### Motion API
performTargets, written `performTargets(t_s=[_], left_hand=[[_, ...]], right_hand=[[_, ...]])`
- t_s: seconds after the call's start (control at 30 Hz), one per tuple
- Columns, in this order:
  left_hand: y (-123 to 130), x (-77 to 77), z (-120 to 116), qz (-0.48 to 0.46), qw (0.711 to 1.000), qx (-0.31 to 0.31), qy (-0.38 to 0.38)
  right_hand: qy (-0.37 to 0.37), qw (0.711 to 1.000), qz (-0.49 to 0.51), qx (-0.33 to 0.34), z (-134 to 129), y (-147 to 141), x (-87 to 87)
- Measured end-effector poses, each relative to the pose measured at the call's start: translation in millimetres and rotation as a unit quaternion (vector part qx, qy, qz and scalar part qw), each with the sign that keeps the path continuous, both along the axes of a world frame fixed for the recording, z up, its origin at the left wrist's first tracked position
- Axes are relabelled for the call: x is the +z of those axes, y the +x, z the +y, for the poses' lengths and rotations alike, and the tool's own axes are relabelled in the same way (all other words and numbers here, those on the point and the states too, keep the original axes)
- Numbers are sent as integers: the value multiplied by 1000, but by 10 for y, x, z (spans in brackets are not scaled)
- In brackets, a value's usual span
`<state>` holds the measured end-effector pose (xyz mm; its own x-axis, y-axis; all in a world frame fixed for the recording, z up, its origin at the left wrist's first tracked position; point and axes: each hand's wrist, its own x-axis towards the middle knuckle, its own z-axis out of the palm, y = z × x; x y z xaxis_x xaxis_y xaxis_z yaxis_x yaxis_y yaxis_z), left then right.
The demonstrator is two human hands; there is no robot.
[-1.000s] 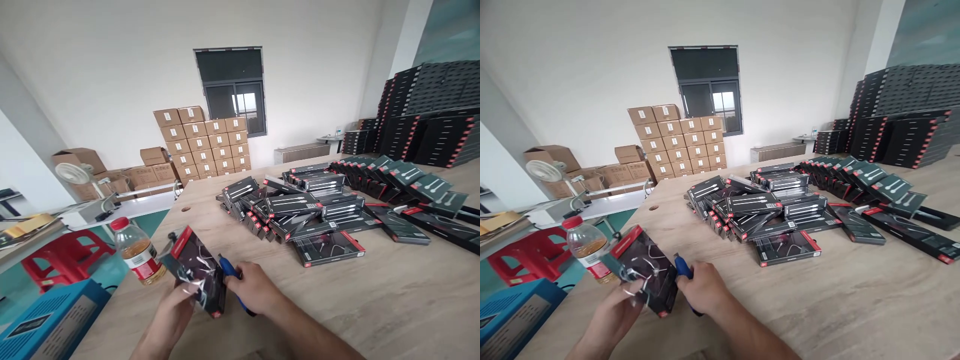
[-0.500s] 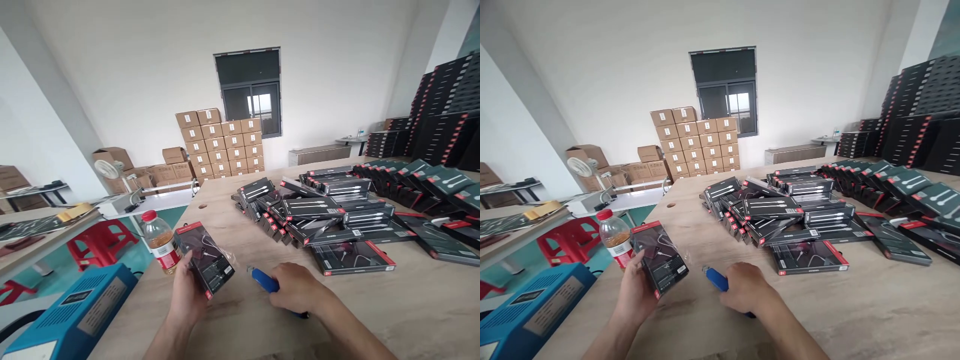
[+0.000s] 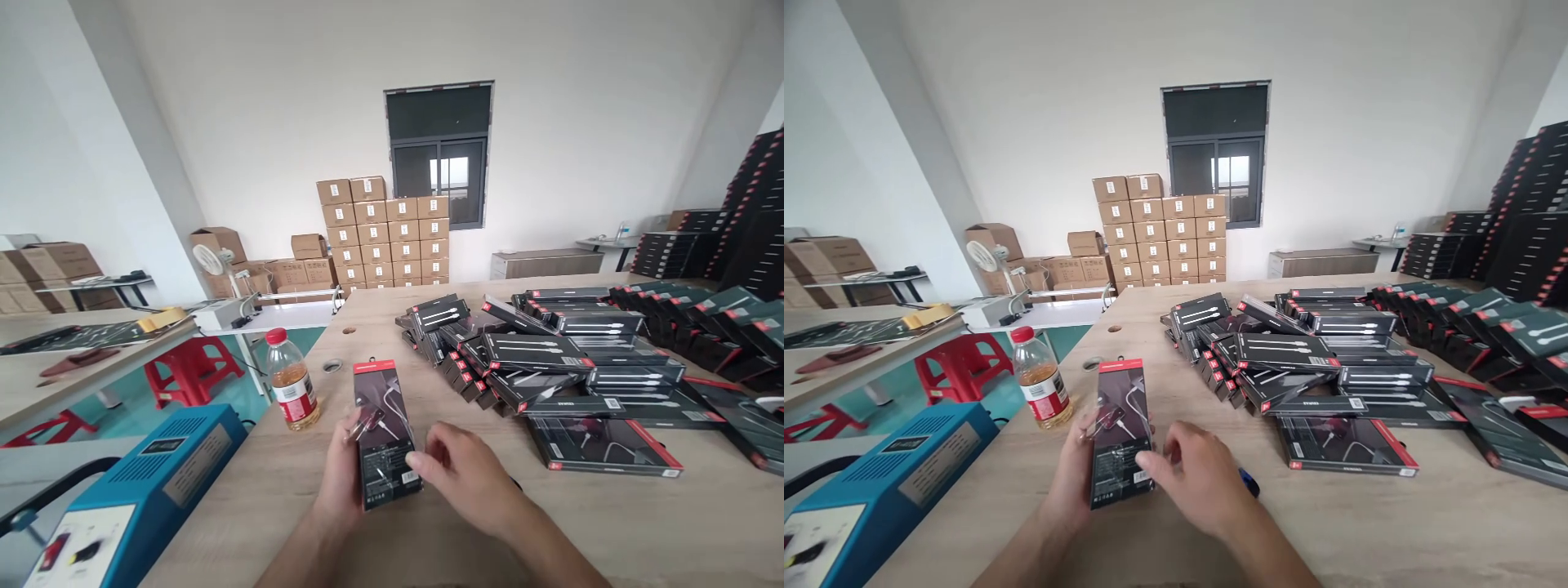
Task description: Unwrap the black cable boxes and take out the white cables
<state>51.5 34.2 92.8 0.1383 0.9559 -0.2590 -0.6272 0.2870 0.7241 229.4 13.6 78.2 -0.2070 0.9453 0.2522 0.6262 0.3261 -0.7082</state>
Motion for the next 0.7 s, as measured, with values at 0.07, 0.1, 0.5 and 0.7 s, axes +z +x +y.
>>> performTargets(t_s=[0.07,0.1,0.5,0.7], left_hand=[[31,-45,-24,-17,999,-42,-13],[38,-71,-37,-26,997,-64,-20],[-89,-140,-99,29,981,-181,64],[-155,-55,-84,47,976,-189,98]], right_hand=[[30,999,7,25,-16,-74,-57],[48,998,11,32,-15,-100,-87],[137,982,105,-79,105,-63,-250],[113,980,127,-100,135,-98,-246]])
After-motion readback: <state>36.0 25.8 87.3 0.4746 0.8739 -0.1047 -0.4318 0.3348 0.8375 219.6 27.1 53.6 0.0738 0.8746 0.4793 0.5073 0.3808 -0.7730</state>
